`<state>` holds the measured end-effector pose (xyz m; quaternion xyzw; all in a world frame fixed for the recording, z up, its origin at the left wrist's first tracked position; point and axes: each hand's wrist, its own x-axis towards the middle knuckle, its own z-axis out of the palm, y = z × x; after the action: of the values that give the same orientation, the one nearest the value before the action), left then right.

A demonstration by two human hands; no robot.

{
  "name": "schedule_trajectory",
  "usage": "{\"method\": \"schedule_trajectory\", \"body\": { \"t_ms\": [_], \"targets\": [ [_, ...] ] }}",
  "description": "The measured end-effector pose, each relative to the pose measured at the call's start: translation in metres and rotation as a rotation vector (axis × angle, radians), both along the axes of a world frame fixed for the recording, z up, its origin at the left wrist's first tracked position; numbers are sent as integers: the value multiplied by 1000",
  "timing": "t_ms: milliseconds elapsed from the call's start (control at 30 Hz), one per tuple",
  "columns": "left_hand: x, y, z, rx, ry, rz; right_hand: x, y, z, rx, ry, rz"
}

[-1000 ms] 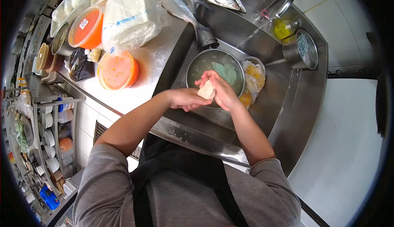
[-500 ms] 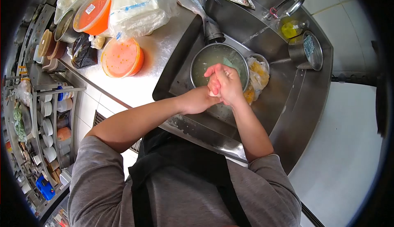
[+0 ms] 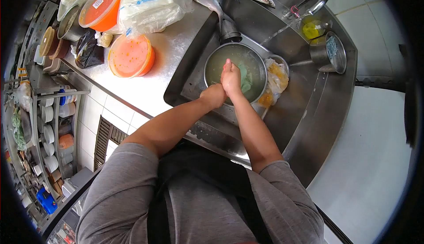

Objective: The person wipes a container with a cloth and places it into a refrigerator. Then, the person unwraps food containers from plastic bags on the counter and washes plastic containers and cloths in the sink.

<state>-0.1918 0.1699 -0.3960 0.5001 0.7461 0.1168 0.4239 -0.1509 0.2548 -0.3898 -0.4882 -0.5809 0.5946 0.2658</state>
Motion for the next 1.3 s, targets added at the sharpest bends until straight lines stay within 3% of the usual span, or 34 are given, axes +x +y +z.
{"method": "schedule_trajectory", "body": {
  "t_ms": [33,67,100,133,167,200,233,267,300,367,433,467,500,567,633,700,800,967,1033,1300],
  "targets": [
    [1,-1,-7,-1,19,-27,2,-1,0,1,-1,-1],
    [0,-2,-13,2,19,-29,7,-2,0,-161,47,-28],
    [-1,-6,-16,202,-16,-65,11,-5,9,-324,93,-55],
    [-4,-9,-17,402,-52,-99,16,-5,24,-321,91,-54],
    [-15,-9,6,404,-53,-96,25,-3,46,-534,275,29],
    [-33,-6,54,52,-391,-103,34,-1,69,-745,460,116],
    [-49,-6,95,-308,-721,-106,45,0,91,-696,606,232],
    [-62,-12,117,-432,-923,-64,57,0,114,-644,751,347],
    [-73,-18,133,-558,-1126,-19,67,-2,136,-504,693,481],
    [-89,-23,153,-613,-1223,-100,74,-14,162,-366,632,617],
    [-93,-24,168,-662,-1317,-187,75,-23,173,779,69,967],
    [-89,-23,175,-694,-1313,-258,71,-18,167,1099,61,991],
    [-85,-22,178,-725,-1308,-330,66,-17,167,1099,58,996],
    [-86,-18,177,-742,-1341,-405,50,-18,169,1428,164,953],
    [-92,-14,179,-603,-1085,-444,35,-21,172,1549,152,906],
    [-96,-17,170,-579,-985,-338,26,-21,168,1358,-298,958],
    [-95,-23,156,-363,-698,-245,14,-20,148,1434,-285,950],
    [-84,-34,125,-198,-556,-143,13,-24,110,1441,-366,1045],
    [-76,-37,109,-123,-189,-213,10,-28,100,1491,-572,1106],
    [-69,-32,83,-172,71,-63,-2,-21,61,1251,-745,1139]
  ]
}}
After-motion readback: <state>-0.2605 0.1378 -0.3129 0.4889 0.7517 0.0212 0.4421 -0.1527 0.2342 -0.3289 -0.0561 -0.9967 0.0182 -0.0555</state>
